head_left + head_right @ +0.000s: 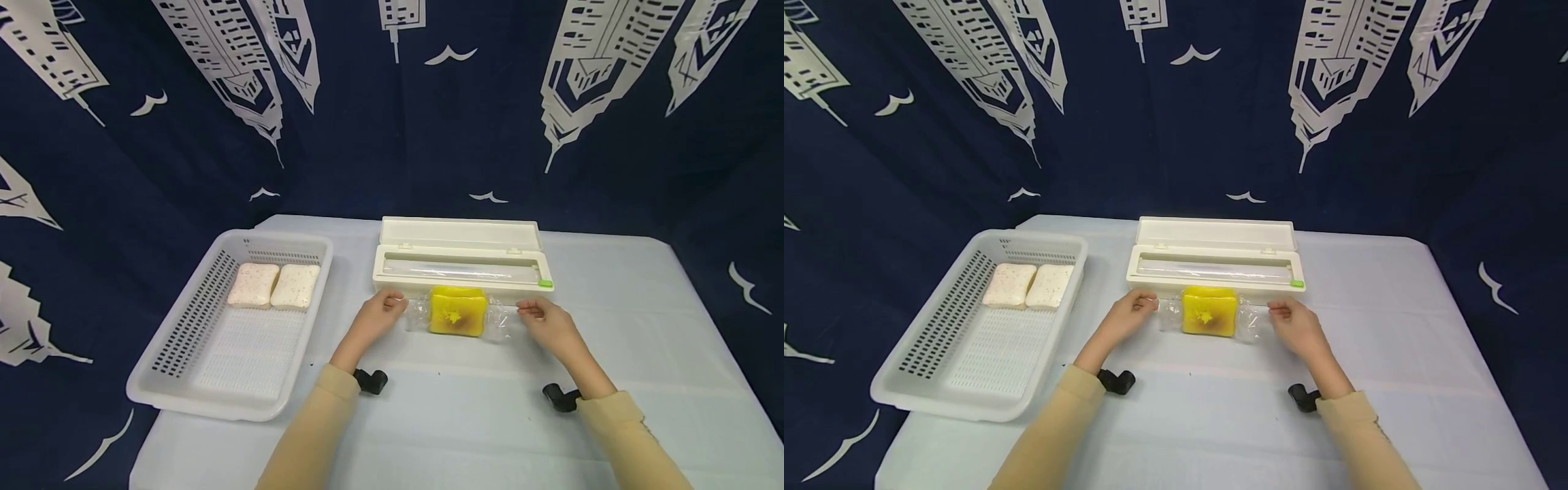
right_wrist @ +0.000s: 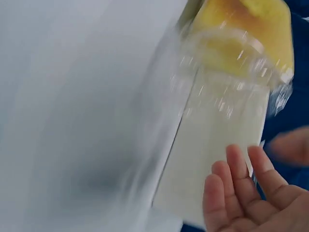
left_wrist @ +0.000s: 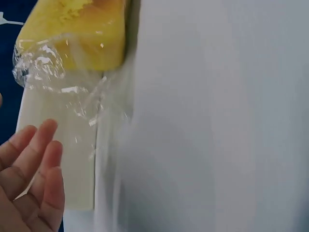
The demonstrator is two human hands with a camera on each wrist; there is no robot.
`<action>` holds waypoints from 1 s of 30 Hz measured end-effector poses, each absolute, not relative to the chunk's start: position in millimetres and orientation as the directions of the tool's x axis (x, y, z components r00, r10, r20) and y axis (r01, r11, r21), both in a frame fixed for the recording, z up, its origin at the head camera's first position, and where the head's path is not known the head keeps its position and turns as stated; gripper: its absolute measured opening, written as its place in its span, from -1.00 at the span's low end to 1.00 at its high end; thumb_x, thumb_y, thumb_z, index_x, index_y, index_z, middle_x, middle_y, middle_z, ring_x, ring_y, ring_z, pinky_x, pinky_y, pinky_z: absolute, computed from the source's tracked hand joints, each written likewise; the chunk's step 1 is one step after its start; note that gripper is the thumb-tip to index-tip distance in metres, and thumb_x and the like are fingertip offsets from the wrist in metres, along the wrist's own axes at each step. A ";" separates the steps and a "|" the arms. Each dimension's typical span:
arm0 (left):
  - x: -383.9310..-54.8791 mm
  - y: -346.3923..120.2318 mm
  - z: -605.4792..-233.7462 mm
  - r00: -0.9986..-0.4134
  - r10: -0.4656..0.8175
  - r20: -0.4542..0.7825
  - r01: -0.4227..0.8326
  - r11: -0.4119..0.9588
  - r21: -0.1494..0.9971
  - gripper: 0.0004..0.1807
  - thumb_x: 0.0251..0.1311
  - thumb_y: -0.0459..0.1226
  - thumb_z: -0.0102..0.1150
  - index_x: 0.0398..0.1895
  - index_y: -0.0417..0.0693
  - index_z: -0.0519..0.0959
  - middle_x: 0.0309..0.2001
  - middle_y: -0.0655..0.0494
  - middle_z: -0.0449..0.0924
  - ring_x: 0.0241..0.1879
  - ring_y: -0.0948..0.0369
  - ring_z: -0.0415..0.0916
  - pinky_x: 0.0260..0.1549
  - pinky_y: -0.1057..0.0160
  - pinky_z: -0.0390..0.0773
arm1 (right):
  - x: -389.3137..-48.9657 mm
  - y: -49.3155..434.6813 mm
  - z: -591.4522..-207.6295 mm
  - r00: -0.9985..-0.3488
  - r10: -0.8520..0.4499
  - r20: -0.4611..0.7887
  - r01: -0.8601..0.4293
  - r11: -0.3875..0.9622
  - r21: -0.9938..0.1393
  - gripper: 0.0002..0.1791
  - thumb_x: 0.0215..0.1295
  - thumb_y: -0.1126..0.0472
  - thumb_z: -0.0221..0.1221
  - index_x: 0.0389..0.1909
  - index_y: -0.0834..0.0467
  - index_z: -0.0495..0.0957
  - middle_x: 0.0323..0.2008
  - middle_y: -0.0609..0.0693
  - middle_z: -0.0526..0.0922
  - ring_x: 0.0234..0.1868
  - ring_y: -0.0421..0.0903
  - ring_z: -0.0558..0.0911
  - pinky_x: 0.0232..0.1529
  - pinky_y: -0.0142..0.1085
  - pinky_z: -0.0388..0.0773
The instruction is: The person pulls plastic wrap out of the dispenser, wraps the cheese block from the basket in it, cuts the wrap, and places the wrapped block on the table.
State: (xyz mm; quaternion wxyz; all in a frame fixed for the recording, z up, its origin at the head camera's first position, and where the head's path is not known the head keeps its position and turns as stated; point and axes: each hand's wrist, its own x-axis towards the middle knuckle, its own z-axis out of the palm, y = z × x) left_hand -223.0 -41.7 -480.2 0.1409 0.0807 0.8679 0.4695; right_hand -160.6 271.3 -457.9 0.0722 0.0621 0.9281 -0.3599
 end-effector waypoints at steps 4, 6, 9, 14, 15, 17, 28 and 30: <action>-226.1 -29.9 -481.1 -0.953 0.295 -0.073 0.089 0.502 0.860 -0.63 0.37 -0.10 0.14 0.12 -0.11 0.52 0.01 -0.02 0.63 0.08 0.03 0.56 0.09 0.07 0.55 | -164.4 260.0 -459.5 -0.989 0.060 -0.135 0.137 0.707 -0.694 -0.41 0.48 -0.04 0.05 0.24 0.37 0.39 0.14 0.36 0.55 0.19 0.29 0.52 0.15 0.10 0.50; -226.8 -23.1 -482.4 -0.961 0.272 -0.042 0.105 0.504 0.857 -0.70 0.36 -0.17 0.16 0.05 -0.11 0.56 -0.06 -0.02 0.65 0.00 0.04 0.59 0.00 0.11 0.59 | -166.9 256.7 -461.8 -0.988 0.075 -0.134 0.148 0.705 -0.694 -0.47 0.45 -0.04 0.09 0.14 0.36 0.48 0.05 0.32 0.62 0.05 0.22 0.59 0.01 -0.01 0.58; -227.2 -15.7 -484.9 -0.980 0.200 0.001 0.109 0.527 0.843 -0.83 0.33 -0.26 0.19 -0.09 -0.13 0.61 -0.21 -0.02 0.67 -0.15 0.08 0.62 -0.16 0.19 0.62 | -170.3 256.1 -465.3 -0.984 0.116 -0.138 0.180 0.704 -0.687 -0.61 0.45 0.04 0.10 -0.04 0.32 0.58 -0.11 0.25 0.68 -0.16 0.08 0.60 -0.22 -0.22 0.53; -228.7 -10.0 -488.0 -0.993 0.102 0.064 0.111 0.559 0.821 -0.91 0.31 -0.33 0.21 -0.22 -0.17 0.65 -0.28 -0.03 0.67 -0.25 0.11 0.61 -0.24 0.22 0.62 | -175.6 259.9 -469.8 -0.972 0.171 -0.158 0.233 0.683 -0.693 -0.66 0.47 0.09 0.08 -0.08 0.33 0.55 -0.25 0.18 0.68 -0.30 -0.08 0.57 -0.34 -0.35 0.44; -229.0 -9.5 -488.5 -0.994 0.087 0.069 0.107 0.563 0.819 -0.91 0.30 -0.33 0.22 -0.23 -0.17 0.65 -0.28 -0.03 0.68 -0.25 0.11 0.61 -0.24 0.22 0.62 | -177.1 260.4 -471.1 -0.970 0.182 -0.163 0.243 0.674 -0.698 -0.66 0.46 0.10 0.08 -0.08 0.34 0.55 -0.28 0.17 0.68 -0.33 -0.10 0.57 -0.35 -0.35 0.44; -229.5 -8.1 -489.5 -0.996 0.063 0.065 0.089 0.564 0.821 -0.92 0.28 -0.33 0.24 -0.25 -0.17 0.66 -0.29 -0.02 0.68 -0.25 0.11 0.61 -0.25 0.22 0.61 | -179.6 260.5 -473.3 -0.964 0.198 -0.179 0.266 0.656 -0.707 -0.65 0.45 0.10 0.10 -0.06 0.35 0.53 -0.31 0.14 0.66 -0.37 -0.13 0.56 -0.38 -0.36 0.45; -227.6 4.5 -497.6 -0.995 0.102 0.006 0.067 0.608 0.791 -0.76 0.21 -0.30 0.31 -0.06 -0.15 0.66 -0.09 -0.01 0.67 -0.16 0.07 0.64 -0.17 0.18 0.62 | -186.1 245.0 -485.2 -0.969 0.169 -0.178 0.245 0.687 -0.685 -0.53 0.37 0.11 0.14 0.08 0.43 0.50 0.06 0.39 0.59 0.07 0.27 0.57 0.04 0.02 0.54; -225.3 4.2 -497.2 -0.994 0.106 0.029 0.091 0.648 0.756 -0.75 0.22 -0.29 0.31 -0.05 -0.13 0.66 -0.08 0.00 0.67 -0.15 0.08 0.61 -0.17 0.18 0.61 | -184.4 240.2 -482.5 -0.976 0.186 -0.111 0.212 0.718 -0.663 -0.60 0.36 0.17 0.12 0.05 0.41 0.54 0.02 0.36 0.62 0.03 0.25 0.60 0.01 0.03 0.55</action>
